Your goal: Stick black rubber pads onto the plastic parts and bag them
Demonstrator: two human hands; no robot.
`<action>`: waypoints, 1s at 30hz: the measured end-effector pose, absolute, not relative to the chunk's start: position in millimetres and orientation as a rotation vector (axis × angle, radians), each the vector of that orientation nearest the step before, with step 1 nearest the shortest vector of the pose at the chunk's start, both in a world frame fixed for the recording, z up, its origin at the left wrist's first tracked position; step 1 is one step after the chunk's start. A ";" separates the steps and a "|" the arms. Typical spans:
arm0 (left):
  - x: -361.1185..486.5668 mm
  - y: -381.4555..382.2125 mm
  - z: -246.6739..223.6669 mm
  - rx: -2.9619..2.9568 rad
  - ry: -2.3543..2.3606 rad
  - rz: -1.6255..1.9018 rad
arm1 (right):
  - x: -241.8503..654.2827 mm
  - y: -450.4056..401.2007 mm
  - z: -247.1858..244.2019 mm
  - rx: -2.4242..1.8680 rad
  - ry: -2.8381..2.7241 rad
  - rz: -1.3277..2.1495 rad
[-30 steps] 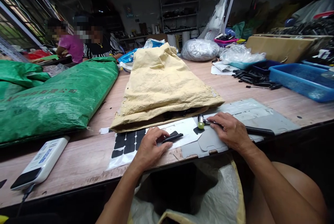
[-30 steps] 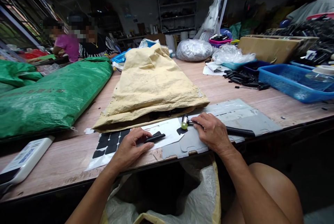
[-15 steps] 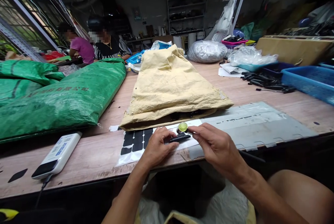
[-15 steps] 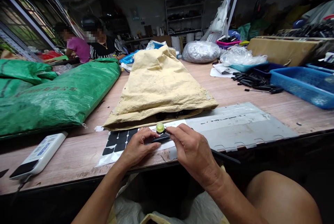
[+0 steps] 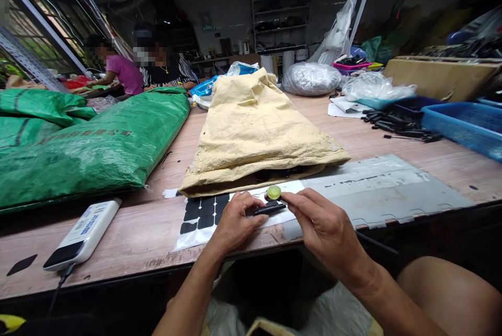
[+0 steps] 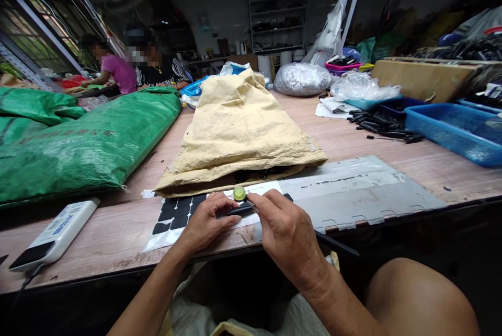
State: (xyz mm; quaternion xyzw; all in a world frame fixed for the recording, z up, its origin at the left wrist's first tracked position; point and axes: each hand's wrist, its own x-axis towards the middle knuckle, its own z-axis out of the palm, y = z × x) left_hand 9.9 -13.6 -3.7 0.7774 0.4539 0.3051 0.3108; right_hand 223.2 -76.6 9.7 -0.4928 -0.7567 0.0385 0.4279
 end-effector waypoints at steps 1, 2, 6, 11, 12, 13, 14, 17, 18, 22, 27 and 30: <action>10.1 -13.5 -3.5 2.050 1.203 0.803 | 224.2 -77.0 8.1 -1.246 -1.910 0.096; 10.3 -13.5 -3.2 2.047 1.207 0.802 | 224.9 -77.2 6.3 -1.266 -1.935 0.098; 10.3 -14.6 -1.5 2.043 1.215 0.788 | 231.0 -74.7 5.0 -1.302 -1.936 0.084; 8.5 -16.6 0.2 2.048 1.228 0.763 | 261.3 -59.0 12.2 -1.368 -1.842 0.006; 8.2 -16.8 0.1 2.043 1.228 0.766 | 270.4 -54.2 10.6 -1.402 -1.852 -0.008; 7.9 -16.9 0.0 2.038 1.226 0.771 | 279.8 -49.2 7.4 -1.438 -1.862 -0.032; 7.8 -17.0 -0.2 2.033 1.221 0.777 | 289.3 -44.2 2.9 -1.472 -1.880 -0.059; 8.1 -16.9 -0.8 2.027 1.212 0.791 | 313.4 -31.4 -14.2 -1.501 -1.947 -0.141; 8.4 -16.8 -0.8 2.028 1.213 0.790 | 319.1 -28.5 -19.5 -1.490 -1.966 -0.163; 9.5 -14.8 -0.7 2.045 1.228 0.767 | 328.3 -24.0 -31.1 -1.465 -1.986 -0.195; 10.8 -20.0 6.6 2.112 1.228 0.748 | 325.5 -25.8 -29.5 -1.486 -1.976 -0.199; 10.7 -45.6 15.6 2.083 1.138 0.676 | 324.6 -26.7 -28.1 -1.498 -1.984 -0.211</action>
